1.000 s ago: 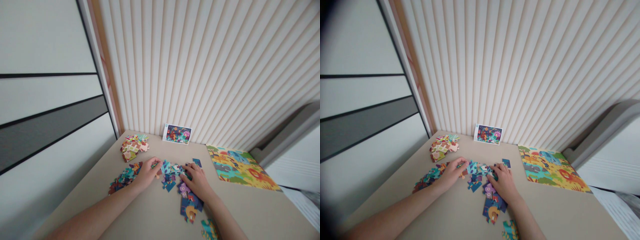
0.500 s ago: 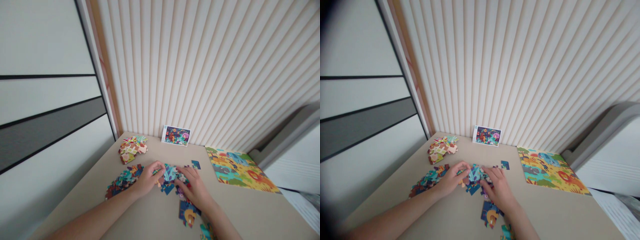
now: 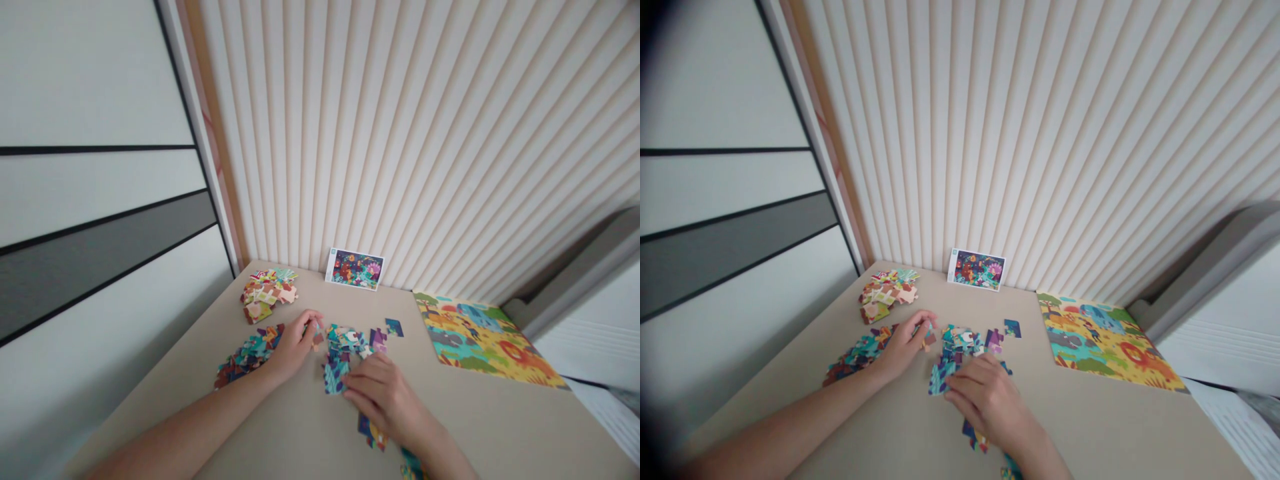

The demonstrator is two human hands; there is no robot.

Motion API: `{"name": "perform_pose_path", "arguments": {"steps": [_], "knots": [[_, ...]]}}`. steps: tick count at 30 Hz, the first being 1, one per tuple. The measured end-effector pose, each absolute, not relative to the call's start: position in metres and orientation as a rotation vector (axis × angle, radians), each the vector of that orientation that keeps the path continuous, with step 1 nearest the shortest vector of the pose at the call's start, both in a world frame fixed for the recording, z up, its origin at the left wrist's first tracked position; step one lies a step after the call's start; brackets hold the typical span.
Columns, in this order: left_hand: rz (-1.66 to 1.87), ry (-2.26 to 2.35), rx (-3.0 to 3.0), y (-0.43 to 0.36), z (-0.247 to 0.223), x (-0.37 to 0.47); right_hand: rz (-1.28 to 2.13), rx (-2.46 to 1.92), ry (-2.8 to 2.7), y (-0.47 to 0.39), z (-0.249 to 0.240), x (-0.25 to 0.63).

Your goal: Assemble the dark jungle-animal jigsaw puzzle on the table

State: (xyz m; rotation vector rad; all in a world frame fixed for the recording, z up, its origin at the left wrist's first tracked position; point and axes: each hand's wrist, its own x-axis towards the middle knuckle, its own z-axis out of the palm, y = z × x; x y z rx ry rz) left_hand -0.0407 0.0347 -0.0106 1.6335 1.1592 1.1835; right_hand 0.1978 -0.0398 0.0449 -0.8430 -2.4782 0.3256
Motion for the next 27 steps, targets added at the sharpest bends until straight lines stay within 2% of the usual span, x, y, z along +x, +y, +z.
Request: {"name": "perform_pose_path", "arguments": {"steps": [7, 12, 27], "knots": [[1.234, 1.251, 1.751, 0.036, -0.012, -0.037, 0.387, -0.665, -2.66, -0.058, 0.032, 0.17], [1.174, 1.204, 1.819, 0.032, -0.006, -0.036, 0.466, -0.736, -2.745, -0.054, 0.018, 0.171], [1.159, 1.165, 1.859, 0.035, -0.015, -0.037, 0.558, -0.756, -2.729, -0.067, 0.032, 0.157]]}}
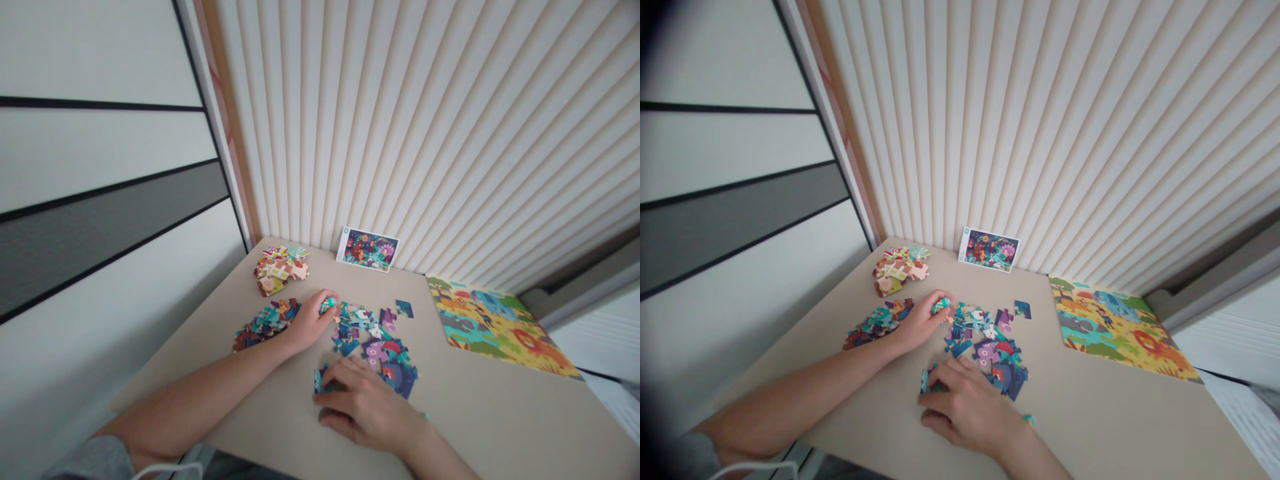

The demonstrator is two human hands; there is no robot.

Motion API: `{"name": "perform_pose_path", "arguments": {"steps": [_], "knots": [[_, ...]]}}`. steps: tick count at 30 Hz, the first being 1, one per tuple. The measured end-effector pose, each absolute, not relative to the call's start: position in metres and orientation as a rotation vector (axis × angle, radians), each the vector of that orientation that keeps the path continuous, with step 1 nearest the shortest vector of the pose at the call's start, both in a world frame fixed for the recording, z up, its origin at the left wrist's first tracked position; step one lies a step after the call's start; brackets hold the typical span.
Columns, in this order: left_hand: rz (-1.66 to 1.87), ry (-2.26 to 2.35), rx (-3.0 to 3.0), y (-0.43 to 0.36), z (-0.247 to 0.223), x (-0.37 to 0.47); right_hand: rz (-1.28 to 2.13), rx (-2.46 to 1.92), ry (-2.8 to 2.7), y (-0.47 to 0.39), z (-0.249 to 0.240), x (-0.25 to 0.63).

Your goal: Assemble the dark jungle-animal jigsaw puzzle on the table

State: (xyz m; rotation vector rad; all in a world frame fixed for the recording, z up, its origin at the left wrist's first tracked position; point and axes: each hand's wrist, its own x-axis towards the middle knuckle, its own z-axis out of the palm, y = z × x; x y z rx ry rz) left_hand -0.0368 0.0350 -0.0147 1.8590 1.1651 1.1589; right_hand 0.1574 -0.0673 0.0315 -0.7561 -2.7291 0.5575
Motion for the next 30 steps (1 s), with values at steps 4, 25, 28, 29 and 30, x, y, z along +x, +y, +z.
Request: {"name": "perform_pose_path", "arguments": {"steps": [4, 25, 28, 29, 30], "knots": [[1.159, 1.152, 1.825, 0.037, -0.018, -0.036, 0.506, -0.778, -2.717, -0.072, 0.033, 0.151], [1.086, 1.003, 1.576, 0.032, -0.016, -0.033, 0.328, -0.9, -2.484, -0.049, 0.032, 0.17], [1.007, 0.919, 1.595, 0.027, -0.015, -0.033, 0.289, -1.005, -2.366, -0.041, 0.032, 0.179], [0.97, 0.893, 1.6, 0.026, -0.015, -0.033, 0.283, -1.044, -2.326, -0.04, 0.032, 0.181], [0.937, 0.864, 1.603, 0.024, -0.015, -0.033, 0.28, -1.08, -2.289, -0.04, 0.031, 0.182]]}}
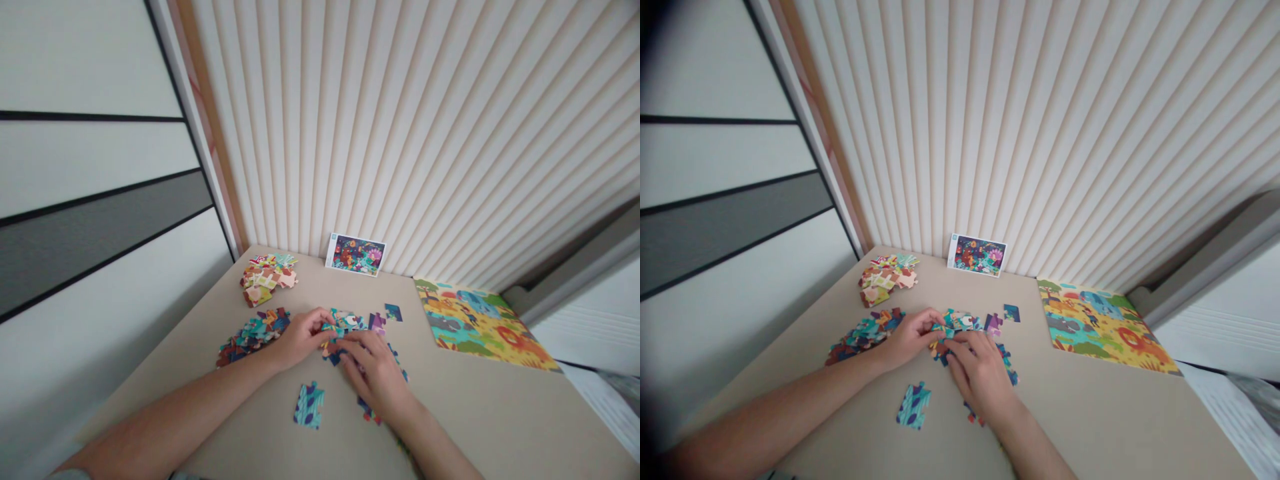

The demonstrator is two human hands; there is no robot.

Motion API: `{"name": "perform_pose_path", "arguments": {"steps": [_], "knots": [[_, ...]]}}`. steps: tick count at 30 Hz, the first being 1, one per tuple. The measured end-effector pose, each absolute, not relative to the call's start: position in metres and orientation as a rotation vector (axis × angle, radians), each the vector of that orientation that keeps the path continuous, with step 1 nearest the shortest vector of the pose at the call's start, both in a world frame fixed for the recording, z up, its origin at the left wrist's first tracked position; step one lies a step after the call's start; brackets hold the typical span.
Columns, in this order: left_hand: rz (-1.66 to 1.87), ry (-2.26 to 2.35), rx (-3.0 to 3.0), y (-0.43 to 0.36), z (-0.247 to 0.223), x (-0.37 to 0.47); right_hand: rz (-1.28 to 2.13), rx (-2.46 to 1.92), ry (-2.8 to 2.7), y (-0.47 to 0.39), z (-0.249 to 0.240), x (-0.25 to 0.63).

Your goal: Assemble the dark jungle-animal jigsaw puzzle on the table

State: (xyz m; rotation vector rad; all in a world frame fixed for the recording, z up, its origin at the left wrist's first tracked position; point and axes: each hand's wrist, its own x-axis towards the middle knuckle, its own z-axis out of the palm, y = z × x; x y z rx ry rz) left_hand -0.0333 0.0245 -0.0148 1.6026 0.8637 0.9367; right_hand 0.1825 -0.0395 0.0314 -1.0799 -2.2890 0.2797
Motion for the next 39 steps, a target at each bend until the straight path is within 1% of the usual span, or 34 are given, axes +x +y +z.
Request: {"name": "perform_pose_path", "arguments": {"steps": [7, 15, 21, 26, 29, 32, 36, 39], "knots": [[0.856, 0.665, 1.604, 0.017, -0.012, -0.034, 0.379, -1.107, -2.246, -0.038, 0.027, 0.182], [0.944, 0.68, 1.735, 0.016, -0.01, -0.031, 0.367, -1.298, -2.039, -0.029, 0.012, 0.19], [0.975, 0.926, 2.059, 0.017, -0.007, -0.032, 0.394, -1.309, -2.1, -0.028, 0.017, 0.191], [1.08, 1.069, 2.143, 0.022, -0.006, -0.035, 0.373, -1.224, -2.225, -0.027, 0.018, 0.19], [1.159, 1.182, 2.13, 0.028, -0.006, -0.039, 0.253, -1.357, -2.124, -0.021, 0.019, 0.2], [1.168, 1.276, 2.171, 0.033, -0.008, -0.042, 0.148, -1.518, -2.015, -0.012, 0.02, 0.218], [1.106, 1.343, 2.337, 0.031, -0.01, -0.04, 0.137, -1.659, -1.987, -0.003, 0.02, 0.238], [1.031, 1.294, 2.456, 0.027, -0.01, -0.038, 0.152, -1.698, -2.002, 0.0, 0.018, 0.243]]}}
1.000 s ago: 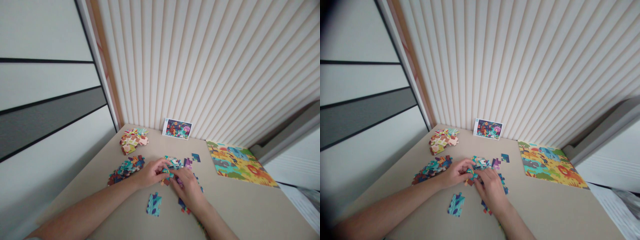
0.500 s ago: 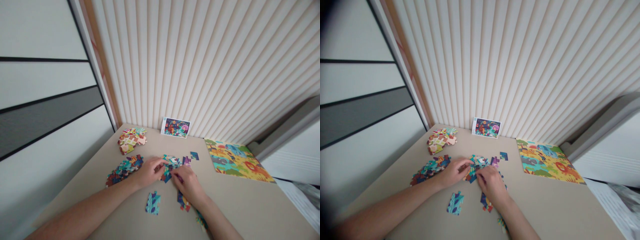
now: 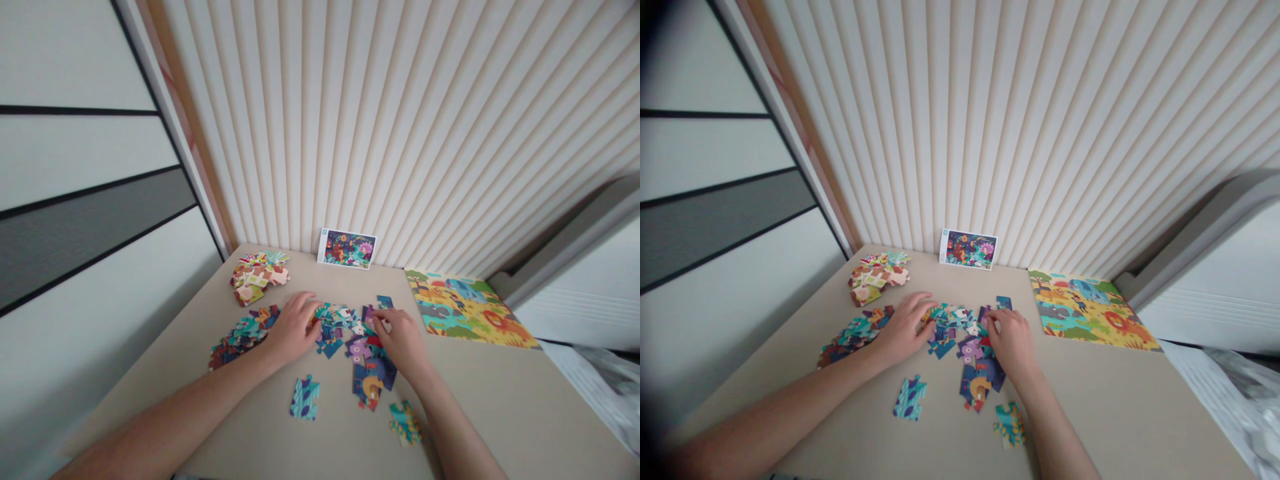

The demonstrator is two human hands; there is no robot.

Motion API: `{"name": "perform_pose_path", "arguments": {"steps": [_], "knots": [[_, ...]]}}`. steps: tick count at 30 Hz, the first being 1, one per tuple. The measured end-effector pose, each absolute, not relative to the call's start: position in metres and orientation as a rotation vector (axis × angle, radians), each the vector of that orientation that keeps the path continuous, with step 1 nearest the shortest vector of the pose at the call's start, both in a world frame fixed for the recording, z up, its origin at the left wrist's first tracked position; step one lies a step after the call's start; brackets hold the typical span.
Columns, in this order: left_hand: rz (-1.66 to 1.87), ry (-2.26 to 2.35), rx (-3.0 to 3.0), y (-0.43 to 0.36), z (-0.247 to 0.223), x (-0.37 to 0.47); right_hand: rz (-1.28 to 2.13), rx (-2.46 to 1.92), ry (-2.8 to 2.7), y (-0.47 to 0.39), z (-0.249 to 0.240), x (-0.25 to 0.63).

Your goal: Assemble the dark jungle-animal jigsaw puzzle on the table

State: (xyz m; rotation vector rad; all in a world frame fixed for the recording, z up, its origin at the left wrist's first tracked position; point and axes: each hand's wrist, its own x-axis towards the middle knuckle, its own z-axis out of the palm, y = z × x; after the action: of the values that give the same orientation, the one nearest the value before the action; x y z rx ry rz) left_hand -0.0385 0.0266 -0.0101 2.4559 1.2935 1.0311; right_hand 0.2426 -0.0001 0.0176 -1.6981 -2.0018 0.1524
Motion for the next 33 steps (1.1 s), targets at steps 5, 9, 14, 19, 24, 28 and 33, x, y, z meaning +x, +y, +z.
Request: {"name": "perform_pose_path", "arguments": {"steps": [5, 9, 14, 19, 24, 28, 33], "knots": [[0.854, 1.154, 2.535, 0.023, -0.012, -0.038, 0.179, -1.692, -2.049, 0.0, 0.014, 0.237], [0.829, 1.172, 2.541, 0.024, -0.011, -0.038, 0.183, -1.619, -2.142, -0.005, 0.014, 0.226], [0.766, 1.191, 2.59, 0.025, -0.009, -0.038, 0.187, -1.555, -2.228, -0.011, 0.019, 0.219], [0.748, 1.199, 2.602, 0.024, -0.009, -0.039, 0.154, -1.684, -2.167, -0.007, 0.022, 0.233], [0.785, 1.151, 2.585, 0.023, -0.01, -0.039, 0.109, -1.765, -2.13, -0.003, 0.023, 0.245], [0.795, 1.026, 2.627, 0.021, -0.006, -0.038, 0.095, -1.84, -2.112, -0.001, 0.024, 0.248], [0.705, 0.799, 2.731, 0.02, -0.002, -0.038, 0.224, -1.864, -2.13, -0.002, 0.029, 0.255]]}}
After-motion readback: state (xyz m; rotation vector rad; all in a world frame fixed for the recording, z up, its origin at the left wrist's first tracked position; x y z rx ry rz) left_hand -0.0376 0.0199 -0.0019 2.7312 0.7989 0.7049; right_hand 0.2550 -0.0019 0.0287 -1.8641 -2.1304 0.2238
